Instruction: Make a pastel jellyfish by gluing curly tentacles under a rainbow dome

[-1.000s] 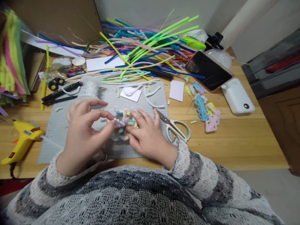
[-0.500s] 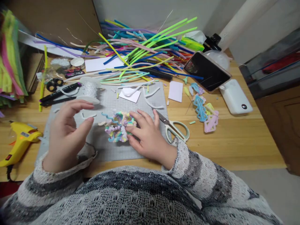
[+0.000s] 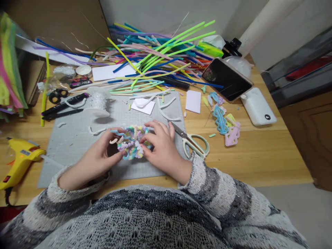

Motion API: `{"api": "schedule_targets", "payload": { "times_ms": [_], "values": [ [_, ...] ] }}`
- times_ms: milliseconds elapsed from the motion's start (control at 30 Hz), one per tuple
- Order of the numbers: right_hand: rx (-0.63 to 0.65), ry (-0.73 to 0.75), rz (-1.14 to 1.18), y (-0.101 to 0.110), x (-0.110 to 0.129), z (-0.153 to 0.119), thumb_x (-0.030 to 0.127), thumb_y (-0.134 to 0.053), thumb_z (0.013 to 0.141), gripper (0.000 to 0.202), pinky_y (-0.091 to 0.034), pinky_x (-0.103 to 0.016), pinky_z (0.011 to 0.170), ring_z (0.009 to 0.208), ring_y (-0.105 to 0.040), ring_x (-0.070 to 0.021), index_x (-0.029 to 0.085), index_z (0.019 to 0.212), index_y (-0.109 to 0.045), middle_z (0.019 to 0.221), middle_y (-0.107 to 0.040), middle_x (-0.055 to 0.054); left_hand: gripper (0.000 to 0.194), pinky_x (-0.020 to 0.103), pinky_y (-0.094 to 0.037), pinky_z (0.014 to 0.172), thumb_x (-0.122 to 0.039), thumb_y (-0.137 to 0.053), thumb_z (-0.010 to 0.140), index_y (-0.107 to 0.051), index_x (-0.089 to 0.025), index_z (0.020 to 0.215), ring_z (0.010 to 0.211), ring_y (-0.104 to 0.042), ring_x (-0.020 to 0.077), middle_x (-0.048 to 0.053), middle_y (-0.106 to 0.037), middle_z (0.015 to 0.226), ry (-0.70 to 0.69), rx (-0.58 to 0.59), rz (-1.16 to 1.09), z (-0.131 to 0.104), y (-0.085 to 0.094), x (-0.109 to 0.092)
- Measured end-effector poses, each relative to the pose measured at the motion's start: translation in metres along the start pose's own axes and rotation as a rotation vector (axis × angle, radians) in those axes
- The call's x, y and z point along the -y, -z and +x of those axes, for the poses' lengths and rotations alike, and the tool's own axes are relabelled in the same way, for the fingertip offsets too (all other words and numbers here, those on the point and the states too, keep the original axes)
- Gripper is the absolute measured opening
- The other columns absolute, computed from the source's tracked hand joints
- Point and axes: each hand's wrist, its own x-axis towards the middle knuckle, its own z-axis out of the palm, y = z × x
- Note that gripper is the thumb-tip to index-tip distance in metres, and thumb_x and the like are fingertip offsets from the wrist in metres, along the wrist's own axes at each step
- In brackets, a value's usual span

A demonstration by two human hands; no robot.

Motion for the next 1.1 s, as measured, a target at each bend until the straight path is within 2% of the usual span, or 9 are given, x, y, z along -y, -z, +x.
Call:
{"api": "schedule_targets", "payload": {
  "times_ms": [133,200,300,400,500,633,833,900,1100],
  "values": [
    [-0.011,-0.003,0.008,0.002,-0.001,0.002,0.022,-0.066,0.079,0.007,-0.011,-0.062,0.113,0.132,-0.045,-0.0288,0.025,0.084,-0.066,0.129,-0.059,-0.006,0.021,0.038,-0.052,0.076,-0.02,-0.055,0.078,-0.057,-0.02,0.1,0.089,-0.06,0.0215,0.006,-0.059,0.099,0.069,-0.07,0.059,-0.001,0.008,-0.001],
    [-0.003,0.005,0.004,0.003,0.0,0.002,0.019,-0.065,0.076,0.012,-0.011,-0.062,0.113,0.133,-0.043,-0.0292,0.025,0.086,-0.066,0.13,-0.057,-0.006,0.017,0.041,-0.052,0.082,-0.02,-0.053,0.075,-0.059,-0.02,0.092,0.097,-0.058,0.0241,0.007,-0.058,0.103,0.068,-0.108,0.06,0.001,0.01,0.0],
    [0.022,0.01,-0.019,0.003,0.002,0.003,0.017,-0.063,0.074,0.017,-0.009,-0.063,0.113,0.137,-0.039,-0.0302,0.026,0.088,-0.066,0.133,-0.055,-0.006,0.027,0.044,-0.048,0.096,-0.022,-0.053,0.076,-0.059,-0.021,0.102,0.113,-0.055,0.0261,0.008,-0.058,0.119,0.029,-0.036,-0.036,0.005,0.01,0.001],
    [0.055,-0.001,-0.016,-0.001,0.002,0.004,0.019,-0.063,0.076,0.016,-0.008,-0.065,0.112,0.137,-0.039,-0.0311,0.027,0.089,-0.067,0.134,-0.055,-0.006,0.026,0.045,-0.045,0.1,-0.023,-0.054,0.079,-0.059,-0.021,0.105,0.113,-0.056,0.0254,0.008,-0.06,0.118,-0.045,0.039,-0.06,0.009,0.006,0.004],
    [0.062,-0.018,0.026,-0.004,-0.001,0.005,0.017,-0.063,0.075,0.016,-0.01,-0.066,0.111,0.134,-0.043,-0.0299,0.027,0.087,-0.067,0.133,-0.056,-0.006,0.019,0.044,-0.045,0.098,-0.024,-0.056,0.081,-0.06,-0.021,0.1,0.111,-0.057,0.0247,0.008,-0.06,0.114,-0.081,0.007,-0.024,0.009,0.0,0.008],
    [0.063,0.002,0.075,-0.003,-0.003,0.004,0.016,-0.061,0.075,0.017,-0.014,-0.064,0.111,0.131,-0.046,-0.0283,0.026,0.088,-0.064,0.131,-0.057,-0.006,0.021,0.045,-0.045,0.097,-0.023,-0.054,0.082,-0.058,-0.02,0.103,0.11,-0.056,0.0249,0.009,-0.058,0.114,-0.082,-0.015,-0.038,0.006,-0.004,0.008],
    [-0.001,0.057,0.054,0.0,-0.002,-0.002,0.031,-0.064,0.081,0.013,-0.014,-0.064,0.112,0.131,-0.045,-0.0299,0.025,0.091,-0.058,0.129,-0.056,-0.008,0.04,0.046,-0.043,0.101,-0.017,-0.056,0.08,-0.05,-0.02,0.12,0.117,-0.051,0.0254,0.011,-0.054,0.121,-0.128,0.02,-0.013,0.003,-0.005,0.004],
    [-0.029,0.091,0.052,-0.001,-0.001,-0.003,0.03,-0.064,0.082,0.011,-0.015,-0.063,0.111,0.13,-0.046,-0.0293,0.025,0.09,-0.058,0.127,-0.057,-0.007,0.045,0.045,-0.043,0.101,-0.013,-0.058,0.078,-0.049,-0.02,0.121,0.118,-0.05,0.0251,0.01,-0.053,0.121,-0.149,0.015,0.03,0.003,-0.008,0.004],
    [-0.085,0.127,0.068,-0.004,-0.001,-0.001,0.021,-0.064,0.081,0.01,-0.018,-0.06,0.11,0.124,-0.05,-0.0269,0.026,0.09,-0.062,0.121,-0.06,-0.004,0.042,0.046,-0.045,0.1,-0.014,-0.059,0.081,-0.048,-0.022,0.12,0.118,-0.05,0.0259,0.011,-0.051,0.123,-0.181,-0.053,0.086,0.001,-0.017,0.004]
  ]
}}
